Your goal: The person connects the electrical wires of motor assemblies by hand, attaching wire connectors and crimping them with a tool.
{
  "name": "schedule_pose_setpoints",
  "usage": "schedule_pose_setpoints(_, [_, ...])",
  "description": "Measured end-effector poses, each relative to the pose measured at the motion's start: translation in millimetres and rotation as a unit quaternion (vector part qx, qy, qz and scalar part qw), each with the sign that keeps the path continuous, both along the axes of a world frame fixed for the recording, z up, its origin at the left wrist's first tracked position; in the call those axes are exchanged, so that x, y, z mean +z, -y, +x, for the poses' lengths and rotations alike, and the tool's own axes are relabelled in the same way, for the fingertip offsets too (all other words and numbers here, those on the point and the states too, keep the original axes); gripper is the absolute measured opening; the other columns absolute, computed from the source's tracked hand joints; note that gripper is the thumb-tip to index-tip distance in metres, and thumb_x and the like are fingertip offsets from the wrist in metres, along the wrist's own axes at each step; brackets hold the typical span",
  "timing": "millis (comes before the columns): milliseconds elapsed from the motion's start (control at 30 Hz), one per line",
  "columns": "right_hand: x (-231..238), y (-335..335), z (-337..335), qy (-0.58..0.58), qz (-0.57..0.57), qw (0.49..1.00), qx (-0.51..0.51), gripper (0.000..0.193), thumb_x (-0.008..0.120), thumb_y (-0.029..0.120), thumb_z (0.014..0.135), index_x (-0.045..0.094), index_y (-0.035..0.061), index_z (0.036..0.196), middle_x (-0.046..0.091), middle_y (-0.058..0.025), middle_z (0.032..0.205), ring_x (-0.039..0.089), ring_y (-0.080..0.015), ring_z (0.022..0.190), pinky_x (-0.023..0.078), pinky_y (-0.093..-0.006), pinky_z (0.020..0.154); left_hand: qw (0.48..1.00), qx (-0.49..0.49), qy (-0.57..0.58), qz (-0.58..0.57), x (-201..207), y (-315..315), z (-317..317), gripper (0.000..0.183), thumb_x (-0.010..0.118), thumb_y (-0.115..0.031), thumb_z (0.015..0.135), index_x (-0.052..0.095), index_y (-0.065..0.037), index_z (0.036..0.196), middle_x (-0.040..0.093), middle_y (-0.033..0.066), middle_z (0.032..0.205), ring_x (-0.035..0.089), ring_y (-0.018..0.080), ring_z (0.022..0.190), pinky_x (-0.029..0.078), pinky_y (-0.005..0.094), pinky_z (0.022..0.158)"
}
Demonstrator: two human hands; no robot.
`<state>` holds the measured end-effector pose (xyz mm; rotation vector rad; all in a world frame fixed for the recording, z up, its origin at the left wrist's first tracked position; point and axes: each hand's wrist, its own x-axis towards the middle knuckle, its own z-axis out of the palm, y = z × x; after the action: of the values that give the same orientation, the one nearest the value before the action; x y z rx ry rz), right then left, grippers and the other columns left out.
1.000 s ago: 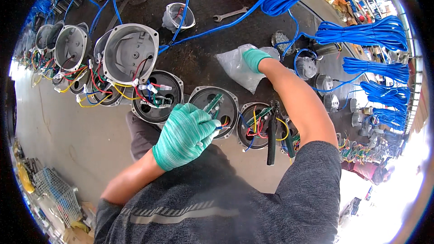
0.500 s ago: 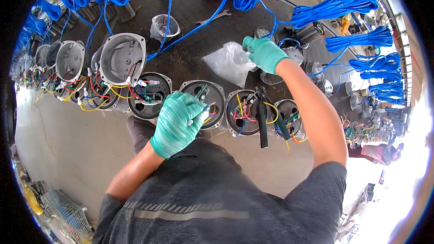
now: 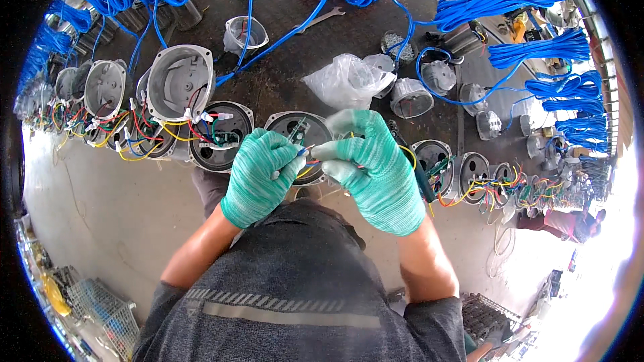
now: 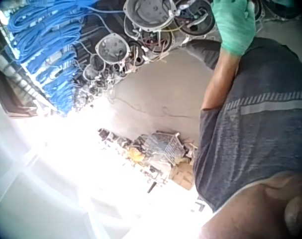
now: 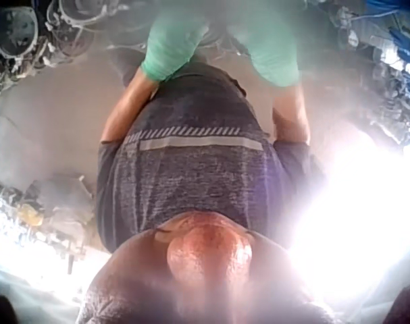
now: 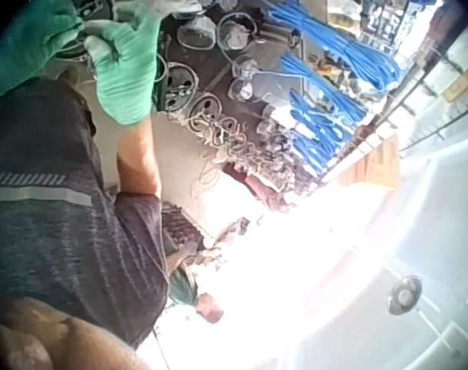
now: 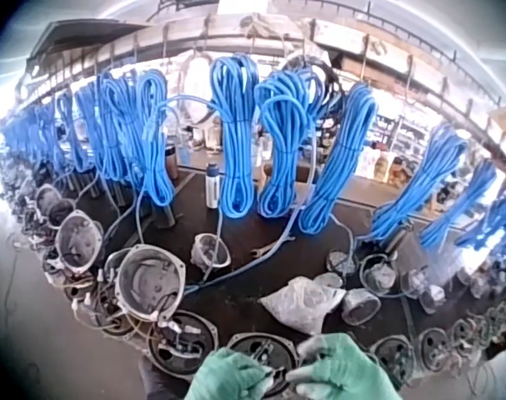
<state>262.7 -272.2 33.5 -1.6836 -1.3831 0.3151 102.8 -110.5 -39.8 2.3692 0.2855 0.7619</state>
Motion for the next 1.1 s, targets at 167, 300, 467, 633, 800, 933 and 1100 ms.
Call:
schedule_pose_setpoints(167, [-8,-5,-19,-0.324,-0.075,0.933,-0.135,0.016,0.076,0.006,0.101,0.080,0.0052,0.116,0.072,-0.0012,0.099,0.066,-0.0078,0.084,0.054,-0.0264,0.075,1.000,-0.001,0.008,-0.010,-2,0,-2,0.011,0.084,-0.011,0.085,0.081,-0.004,0.093,0.072,0.0122,0.089,0.065,0.0351,0.081,0.052,0.0465,0.075])
schedule_pose_setpoints(300, [-14,-8,-16,-0.247,-0.096,0.953,-0.149,0.016,0.076,0.007,0.101,0.080,0.0051,0.117,0.074,-0.0026,0.101,0.066,-0.0085,0.080,0.054,-0.0268,0.073,1.000,-0.001,-0.001,-0.008,-2,0,-2,0.012,0.084,-0.011,0.085,0.081,-0.004,0.094,0.072,0.0122,0.089,0.065,0.0353,0.082,0.052,0.0463,0.076])
schedule_pose_setpoints(467, [-11,-14,-16,-0.200,-0.161,0.961,-0.100,0.017,0.077,0.009,0.100,0.080,0.0030,0.117,0.075,-0.0066,0.102,0.067,-0.0096,0.081,0.055,-0.0280,0.073,1.000,-0.008,-0.008,-0.004,-3,-2,-4,0.013,0.084,-0.012,0.085,0.081,-0.004,0.096,0.072,0.0115,0.089,0.065,0.0352,0.083,0.051,0.0463,0.077])
schedule_pose_setpoints(633, [-17,-14,-14,-0.108,-0.142,0.983,-0.051,0.018,0.079,0.009,0.098,0.079,0.0015,0.114,0.075,-0.0141,0.103,0.075,-0.0240,0.086,0.059,-0.0371,0.078,0.999,-0.035,-0.022,0.023,0,-3,-2,0.015,0.084,-0.012,0.084,0.081,-0.005,0.096,0.073,0.0104,0.090,0.065,0.0348,0.083,0.051,0.0465,0.077])
schedule_pose_setpoints(800, [17,-6,-11,-0.054,-0.124,0.985,-0.111,0.042,0.083,0.017,0.097,0.072,0.0038,0.136,0.077,-0.0102,0.109,0.071,-0.0163,0.086,0.059,-0.0345,0.080,0.999,-0.029,-0.023,0.039,4,-5,-5,0.008,0.078,-0.014,0.086,0.078,-0.008,0.091,0.069,0.0089,0.087,0.065,0.0349,0.086,0.049,0.0488,0.076])
schedule_pose_setpoints(933, [36,49,33,0.040,-0.087,0.944,-0.315,0.037,0.080,0.012,0.097,0.073,0.0042,0.133,0.075,-0.0117,0.115,0.073,-0.0174,0.092,0.060,-0.0333,0.085,0.999,-0.035,0.012,0.032,-1,-5,-6,0.011,0.085,-0.007,0.083,0.078,-0.005,0.092,0.072,0.0082,0.093,0.064,0.0328,0.084,0.051,0.0449,0.077])
schedule_pose_setpoints(1100, [1,88,25,0.258,-0.389,0.866,-0.178,0.105,0.092,0.050,0.076,0.049,0.0034,0.160,0.053,-0.0262,0.157,0.060,-0.0454,0.135,0.048,-0.0514,0.116,0.999,-0.036,0.006,0.024,0,-3,-2,0.010,0.083,-0.008,0.084,0.079,-0.005,0.093,0.072,0.0099,0.091,0.066,0.0340,0.084,0.051,0.0461,0.076])
